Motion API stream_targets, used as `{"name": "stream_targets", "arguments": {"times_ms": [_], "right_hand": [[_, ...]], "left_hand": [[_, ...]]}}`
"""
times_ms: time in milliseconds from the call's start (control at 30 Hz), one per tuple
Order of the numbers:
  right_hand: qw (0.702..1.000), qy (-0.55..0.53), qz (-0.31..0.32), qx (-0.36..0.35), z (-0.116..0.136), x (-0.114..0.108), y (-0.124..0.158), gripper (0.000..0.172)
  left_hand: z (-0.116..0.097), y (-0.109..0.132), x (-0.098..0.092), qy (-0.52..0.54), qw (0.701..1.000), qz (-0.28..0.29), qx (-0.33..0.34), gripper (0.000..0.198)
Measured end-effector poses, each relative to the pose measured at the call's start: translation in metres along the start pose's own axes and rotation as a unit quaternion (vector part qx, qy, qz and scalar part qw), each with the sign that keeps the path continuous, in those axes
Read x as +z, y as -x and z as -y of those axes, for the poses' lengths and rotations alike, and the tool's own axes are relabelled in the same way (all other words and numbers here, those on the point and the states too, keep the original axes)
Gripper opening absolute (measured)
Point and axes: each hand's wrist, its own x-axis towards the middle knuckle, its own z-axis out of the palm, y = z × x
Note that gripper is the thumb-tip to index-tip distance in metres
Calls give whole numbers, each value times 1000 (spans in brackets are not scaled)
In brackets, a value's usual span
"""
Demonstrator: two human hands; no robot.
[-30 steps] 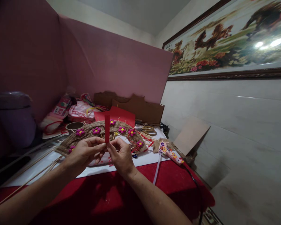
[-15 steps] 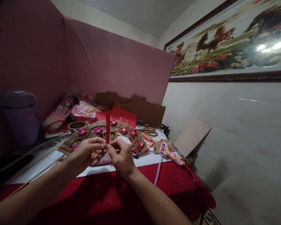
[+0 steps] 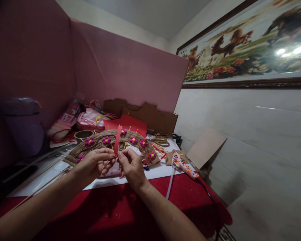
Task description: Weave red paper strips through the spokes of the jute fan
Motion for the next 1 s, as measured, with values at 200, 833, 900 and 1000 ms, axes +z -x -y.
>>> {"name": "stream_targets", "arguments": {"times_ms": [200,833,900,1000], "right_hand": [[999,30,1,-17,-4,0,-1,23],[981,-173,1,91,-8,-1,-6,20],[981,-173,6,85,-9,-1,-6,20],[983,-164,13,81,-8,-1,-6,24]], "left_hand": [[-1,3,3,-26,999,-8,17,12],[5,2,5,-108,987,4,118,22],[5,3,6,-106,988,4,113,20],[4,3,5,-87,991,7,101,15]]}}
